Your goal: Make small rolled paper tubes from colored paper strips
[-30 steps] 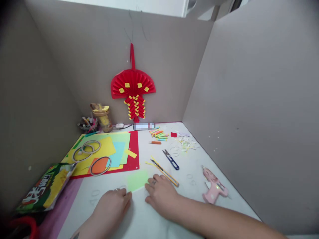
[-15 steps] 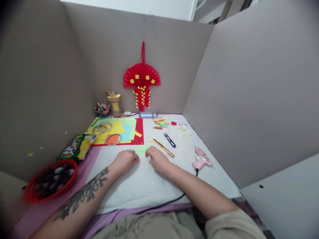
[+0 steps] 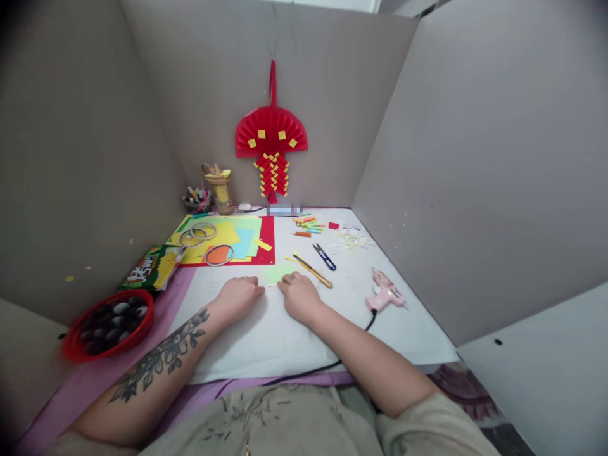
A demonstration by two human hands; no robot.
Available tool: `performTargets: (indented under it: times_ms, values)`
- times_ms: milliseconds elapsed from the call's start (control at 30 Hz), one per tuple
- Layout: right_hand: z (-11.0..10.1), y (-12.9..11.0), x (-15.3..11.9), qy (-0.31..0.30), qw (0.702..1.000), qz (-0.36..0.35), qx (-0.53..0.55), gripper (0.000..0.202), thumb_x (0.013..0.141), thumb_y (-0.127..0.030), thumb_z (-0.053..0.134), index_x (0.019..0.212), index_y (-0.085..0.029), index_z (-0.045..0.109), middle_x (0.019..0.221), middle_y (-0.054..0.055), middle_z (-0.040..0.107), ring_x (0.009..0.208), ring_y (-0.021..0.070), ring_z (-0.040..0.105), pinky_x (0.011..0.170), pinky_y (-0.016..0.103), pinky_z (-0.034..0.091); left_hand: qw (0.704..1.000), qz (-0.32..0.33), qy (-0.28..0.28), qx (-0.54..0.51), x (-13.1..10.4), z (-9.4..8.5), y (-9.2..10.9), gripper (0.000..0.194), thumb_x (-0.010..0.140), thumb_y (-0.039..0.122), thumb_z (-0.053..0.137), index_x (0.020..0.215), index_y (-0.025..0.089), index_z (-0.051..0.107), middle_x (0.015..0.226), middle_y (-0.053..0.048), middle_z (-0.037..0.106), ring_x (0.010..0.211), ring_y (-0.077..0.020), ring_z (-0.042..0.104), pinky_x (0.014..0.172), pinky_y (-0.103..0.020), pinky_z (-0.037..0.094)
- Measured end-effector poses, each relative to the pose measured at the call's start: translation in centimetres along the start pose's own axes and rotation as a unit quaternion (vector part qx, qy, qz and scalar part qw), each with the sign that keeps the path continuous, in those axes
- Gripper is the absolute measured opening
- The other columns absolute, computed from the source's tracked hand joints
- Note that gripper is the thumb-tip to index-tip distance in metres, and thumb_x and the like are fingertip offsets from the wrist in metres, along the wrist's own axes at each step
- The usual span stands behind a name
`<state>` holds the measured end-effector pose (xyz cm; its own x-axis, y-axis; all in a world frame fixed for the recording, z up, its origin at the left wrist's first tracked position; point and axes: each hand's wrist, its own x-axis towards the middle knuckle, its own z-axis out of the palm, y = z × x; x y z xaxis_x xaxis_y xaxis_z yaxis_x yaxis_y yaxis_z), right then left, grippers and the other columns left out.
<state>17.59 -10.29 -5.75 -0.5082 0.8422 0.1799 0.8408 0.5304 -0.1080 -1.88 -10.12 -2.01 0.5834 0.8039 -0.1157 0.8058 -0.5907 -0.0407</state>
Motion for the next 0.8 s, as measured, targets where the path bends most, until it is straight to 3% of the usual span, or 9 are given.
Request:
performTargets:
  times_ms: [167, 300, 433, 667, 800]
  values:
    - [0.0, 1.3, -0.4, 0.007, 0.999, 0.028, 0.013, 0.031, 0.081, -0.011, 0.046, 0.101, -0.02, 0.068, 0.102, 0.009, 0.065, 0.097, 0.0225, 0.05, 0.086, 0.035, 0.037, 1.0, -0.009, 0.004, -0.014, 0.3, 0.3, 0.2, 0.025, 0.08, 0.012, 0.042, 0.084, 0.013, 0.067, 0.085, -0.012, 0.061, 0.08, -0.0232, 0.06, 0.068, -0.032, 0.043]
    - [0.7, 0.0, -0.2, 0.028, 0.998, -0.014, 0.049, 0.037, 0.082, -0.013, 0.046, 0.113, -0.024, 0.063, 0.111, 0.007, 0.062, 0.102, 0.0222, 0.047, 0.088, 0.035, 0.036, 0.998, -0.014, 0.048, -0.022, 0.4, 0.7, 0.4, 0.029, 0.086, 0.016, 0.039, 0.097, 0.018, 0.065, 0.089, -0.01, 0.061, 0.082, -0.0231, 0.06, 0.069, -0.033, 0.044]
    - [0.8, -0.8, -0.1, 0.028, 0.997, -0.035, 0.058, 0.041, 0.082, -0.013, 0.046, 0.119, -0.025, 0.058, 0.114, 0.006, 0.06, 0.104, 0.0222, 0.046, 0.089, 0.036, 0.036, 1.0, -0.007, 0.025, -0.003, 0.3, 0.6, 0.7, 0.032, 0.087, 0.016, 0.036, 0.104, 0.018, 0.063, 0.09, -0.011, 0.061, 0.083, -0.0243, 0.06, 0.067, -0.033, 0.044]
    - [0.0, 1.0, -0.5, 0.022, 0.998, 0.063, -0.023, 0.03, 0.08, -0.014, 0.048, 0.1, -0.023, 0.067, 0.112, 0.008, 0.06, 0.106, 0.0258, 0.046, 0.088, 0.039, 0.036, 1.0, -0.01, -0.009, -0.005, 0.1, -0.1, 0.9, 0.031, 0.085, 0.017, 0.036, 0.097, 0.014, 0.065, 0.088, -0.013, 0.06, 0.08, -0.0243, 0.06, 0.065, -0.033, 0.044]
    - [0.4, 2.0, -0.3, 0.052, 0.991, 0.117, -0.027, 0.028, 0.08, -0.013, 0.047, 0.098, -0.02, 0.067, 0.115, 0.01, 0.06, 0.107, 0.0273, 0.046, 0.086, 0.039, 0.039, 1.0, -0.015, -0.009, -0.022, 0.1, -0.1, 0.7, 0.031, 0.084, 0.015, 0.037, 0.094, 0.015, 0.066, 0.087, -0.012, 0.06, 0.08, -0.0233, 0.06, 0.066, -0.032, 0.043]
